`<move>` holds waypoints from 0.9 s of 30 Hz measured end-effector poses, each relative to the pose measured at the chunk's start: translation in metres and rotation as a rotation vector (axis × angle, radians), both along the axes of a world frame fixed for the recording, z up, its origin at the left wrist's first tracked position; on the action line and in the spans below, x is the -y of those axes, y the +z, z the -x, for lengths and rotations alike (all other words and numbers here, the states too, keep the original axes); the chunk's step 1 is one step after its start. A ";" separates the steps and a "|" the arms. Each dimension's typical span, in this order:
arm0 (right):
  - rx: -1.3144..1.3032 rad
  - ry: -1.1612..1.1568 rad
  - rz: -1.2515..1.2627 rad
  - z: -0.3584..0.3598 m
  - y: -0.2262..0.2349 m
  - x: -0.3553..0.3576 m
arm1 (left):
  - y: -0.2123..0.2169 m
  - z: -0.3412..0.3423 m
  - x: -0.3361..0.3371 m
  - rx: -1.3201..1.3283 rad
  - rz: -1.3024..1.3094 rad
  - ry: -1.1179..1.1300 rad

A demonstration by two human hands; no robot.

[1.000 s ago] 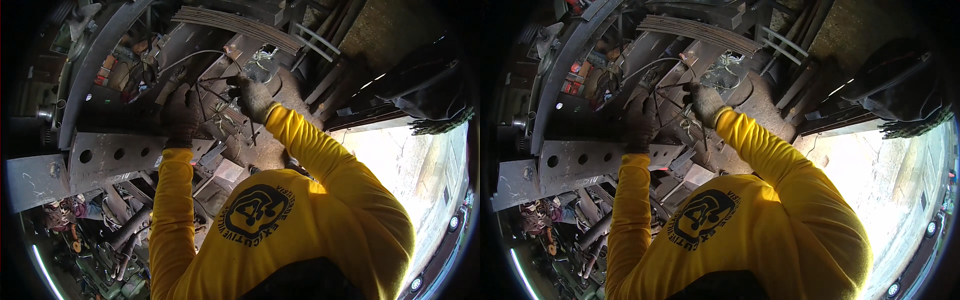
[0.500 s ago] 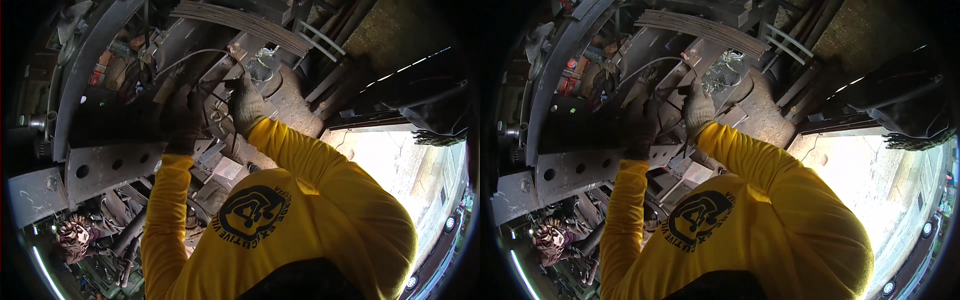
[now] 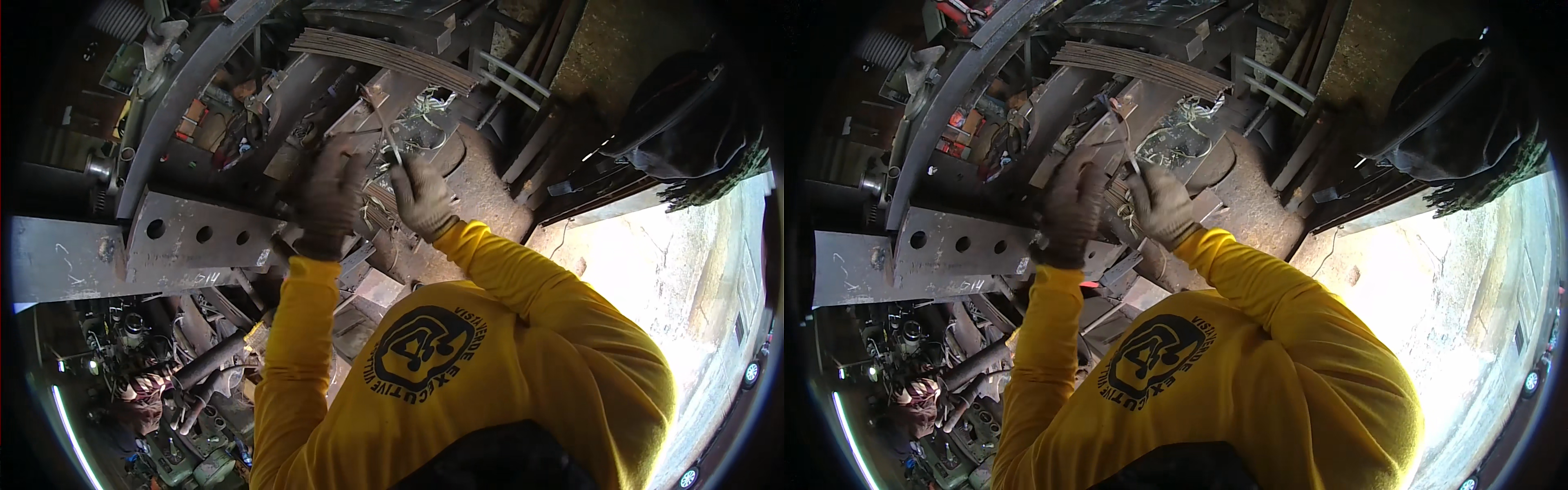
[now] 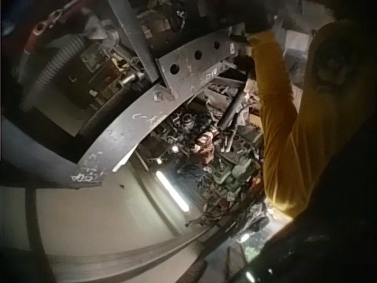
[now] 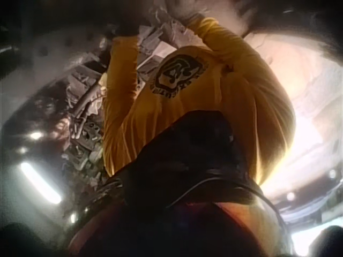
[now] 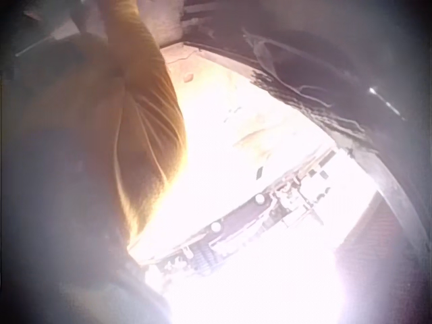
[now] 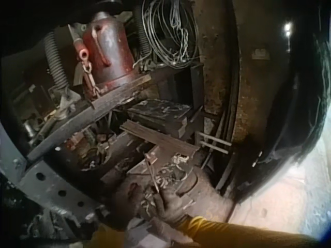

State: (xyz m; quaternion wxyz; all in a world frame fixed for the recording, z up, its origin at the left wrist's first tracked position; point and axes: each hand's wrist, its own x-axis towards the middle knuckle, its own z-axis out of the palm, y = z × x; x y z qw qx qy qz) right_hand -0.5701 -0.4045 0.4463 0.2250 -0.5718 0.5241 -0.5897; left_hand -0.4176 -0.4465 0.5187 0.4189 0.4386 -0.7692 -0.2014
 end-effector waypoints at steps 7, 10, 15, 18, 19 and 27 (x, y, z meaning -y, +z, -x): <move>-0.414 0.264 0.170 0.025 0.011 -0.038 | -0.005 0.020 -0.042 0.226 0.202 0.013; -0.370 0.012 0.392 0.053 0.053 -0.050 | -0.009 0.008 -0.067 -0.266 0.058 -0.059; -0.680 0.107 0.164 0.077 0.093 -0.050 | 0.050 0.006 -0.070 0.729 0.424 0.011; -0.652 0.131 0.064 0.076 0.068 -0.044 | 0.052 0.028 -0.067 0.737 0.528 0.142; -0.530 0.120 0.046 0.075 0.057 -0.040 | 0.054 0.039 -0.064 0.686 0.551 0.193; 0.526 0.279 -0.714 0.073 0.010 0.008 | -0.054 0.062 -0.078 0.272 -0.186 -0.015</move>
